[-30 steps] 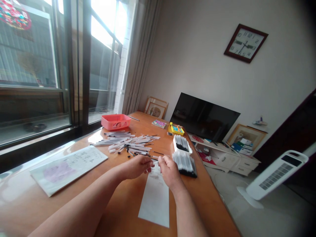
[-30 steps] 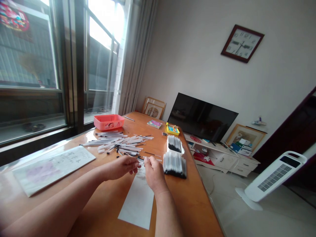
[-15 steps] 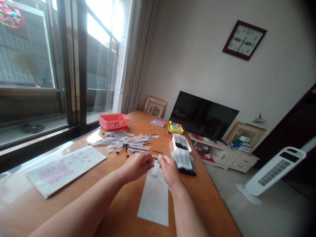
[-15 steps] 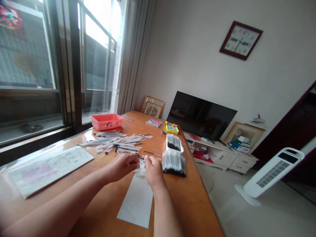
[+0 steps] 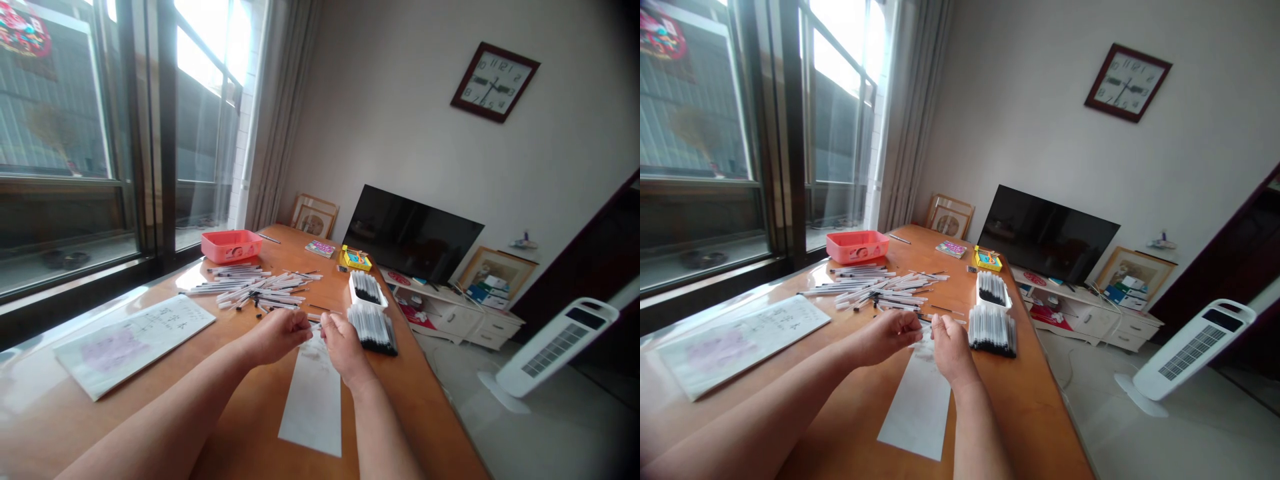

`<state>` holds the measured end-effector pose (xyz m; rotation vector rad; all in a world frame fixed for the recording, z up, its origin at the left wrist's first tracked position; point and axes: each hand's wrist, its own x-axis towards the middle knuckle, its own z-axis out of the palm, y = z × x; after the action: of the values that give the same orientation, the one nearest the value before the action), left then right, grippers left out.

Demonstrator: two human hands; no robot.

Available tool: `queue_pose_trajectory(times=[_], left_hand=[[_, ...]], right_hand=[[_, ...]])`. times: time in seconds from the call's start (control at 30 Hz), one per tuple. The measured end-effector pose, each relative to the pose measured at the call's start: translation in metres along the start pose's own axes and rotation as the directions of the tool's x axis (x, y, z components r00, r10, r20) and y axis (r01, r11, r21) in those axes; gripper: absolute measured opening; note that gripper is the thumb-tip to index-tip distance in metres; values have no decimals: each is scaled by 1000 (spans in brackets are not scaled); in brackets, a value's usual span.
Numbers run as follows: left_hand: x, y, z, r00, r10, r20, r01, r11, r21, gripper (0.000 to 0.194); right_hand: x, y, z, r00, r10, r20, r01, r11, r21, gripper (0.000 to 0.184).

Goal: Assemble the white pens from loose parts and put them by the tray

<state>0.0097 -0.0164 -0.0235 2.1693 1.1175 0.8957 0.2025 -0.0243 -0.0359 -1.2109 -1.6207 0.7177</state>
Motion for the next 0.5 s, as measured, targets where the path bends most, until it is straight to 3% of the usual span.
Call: queue_pose_trajectory(times=[0.23,0.5], left_hand=[[0,9,-3,998,26,-65,-20,996,84,18],[1,2,-6,992,33,-120,-47,993,-112,23]], right_hand=[[0,-5,4,995,65,-74,-61,997,57,48],[-5,-16,9,998,12,-55,-11,999,31,48]])
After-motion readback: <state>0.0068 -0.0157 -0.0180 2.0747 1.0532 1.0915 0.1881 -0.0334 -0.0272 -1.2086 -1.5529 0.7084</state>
